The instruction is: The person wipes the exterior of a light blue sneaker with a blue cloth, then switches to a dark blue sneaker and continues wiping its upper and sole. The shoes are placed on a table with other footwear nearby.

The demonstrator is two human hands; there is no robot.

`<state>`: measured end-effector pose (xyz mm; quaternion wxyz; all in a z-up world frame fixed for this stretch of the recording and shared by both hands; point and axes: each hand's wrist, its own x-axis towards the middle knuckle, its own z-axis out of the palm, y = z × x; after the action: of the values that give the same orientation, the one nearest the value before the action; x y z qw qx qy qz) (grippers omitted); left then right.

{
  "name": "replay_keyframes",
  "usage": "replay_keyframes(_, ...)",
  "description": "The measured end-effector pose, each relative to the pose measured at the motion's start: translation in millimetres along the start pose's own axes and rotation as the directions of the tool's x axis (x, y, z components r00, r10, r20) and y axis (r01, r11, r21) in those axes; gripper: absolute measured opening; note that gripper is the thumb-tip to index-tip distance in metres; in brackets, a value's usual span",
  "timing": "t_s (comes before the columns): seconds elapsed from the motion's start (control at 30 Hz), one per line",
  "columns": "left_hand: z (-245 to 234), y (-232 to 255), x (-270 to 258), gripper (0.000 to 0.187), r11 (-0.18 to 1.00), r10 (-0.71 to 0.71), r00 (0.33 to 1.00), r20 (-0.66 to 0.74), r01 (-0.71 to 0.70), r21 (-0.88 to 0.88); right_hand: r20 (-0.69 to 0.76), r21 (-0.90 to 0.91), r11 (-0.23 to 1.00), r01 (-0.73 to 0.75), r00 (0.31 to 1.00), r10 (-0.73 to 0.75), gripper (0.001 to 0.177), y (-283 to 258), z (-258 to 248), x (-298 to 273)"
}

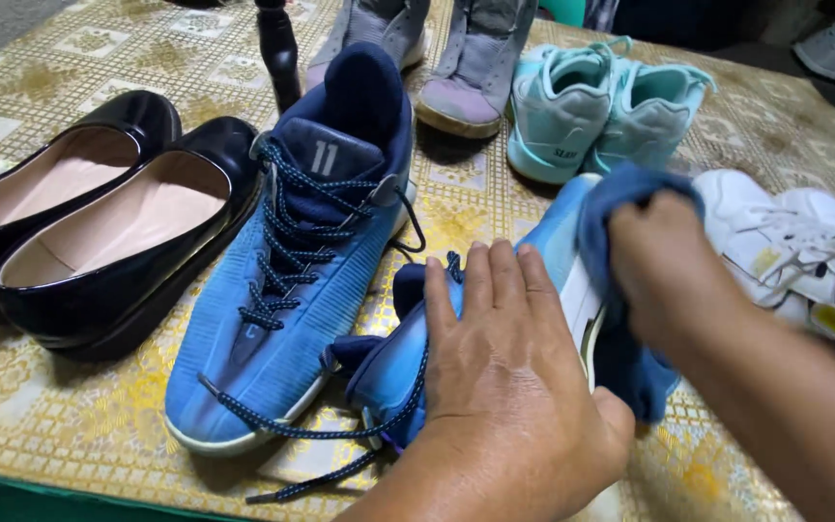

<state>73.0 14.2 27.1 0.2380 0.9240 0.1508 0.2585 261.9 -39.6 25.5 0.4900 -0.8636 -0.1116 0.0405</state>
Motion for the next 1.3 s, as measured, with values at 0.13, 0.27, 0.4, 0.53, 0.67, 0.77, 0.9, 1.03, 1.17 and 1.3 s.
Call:
replay_keyframes(0.13,-2.0,0.6,3.4,0.115,0.998,-0.052,0.997,0.059,0.053,-0.013,0.052,-0.233,0.969,0.085,0.996,-0.075,0.030,8.7,-15.4,-61.8)
replay_keyframes(0.27,-0.1,3.0,2.0,0.115,0.998,-0.025,0.997,0.073,0.021,0.051,0.146,-0.103,0.994,0.033,0.989,-0.018,0.032,32.7,-19.2,-48.3)
replay_keyframes(0.4,6.2,3.6,-0.3,0.113,0.995,-0.019,0.999,0.034,0.016,0.095,0.084,-0.256,0.930,0.264,0.964,-0.251,0.028,17.1,-5.8,-4.2)
replay_keyframes(0.53,5.8,5.9,0.8,0.113,0.994,-0.032,0.999,0.036,0.028,0.108,0.184,0.067,0.995,0.075,0.979,-0.086,0.024,-10.8,10.7,35.7)
replay_keyframes(0.67,2.6,2.5,0.4,0.111,0.996,-0.043,0.998,0.038,0.040,0.074,0.280,0.074,0.980,-0.184,0.947,0.157,0.019,-26.7,20.0,52.7)
replay_keyframes(0.77,3.4,0.3,-0.8,0.113,0.998,-0.052,0.998,0.034,0.051,0.037,0.268,0.099,0.979,-0.179,0.952,0.147,0.023,-18.7,18.1,37.5)
replay_keyframes(0.9,4.2,-2.6,-1.8,0.115,0.999,-0.047,0.999,0.020,0.047,-0.012,0.072,0.002,1.000,-0.002,0.997,0.001,0.030,18.7,4.7,4.0)
replay_keyframes(1.03,1.2,-3.2,1.0,0.117,0.998,-0.059,0.997,0.052,0.060,-0.008,0.455,-0.697,0.296,0.653,0.722,-0.521,0.026,64.5,-11.1,-30.3)
replay_keyframes(1.17,3.6,-4.1,-1.3,0.115,0.999,-0.041,0.999,0.034,0.041,0.003,0.422,0.116,0.990,0.075,0.899,-0.118,0.031,33.2,-19.1,-87.2)
replay_keyframes(1.3,4.8,-4.4,-3.6,0.116,1.000,-0.003,1.000,-0.008,0.004,0.024,0.443,0.386,0.881,-0.274,0.893,0.083,0.035,21.3,-19.8,-91.8)
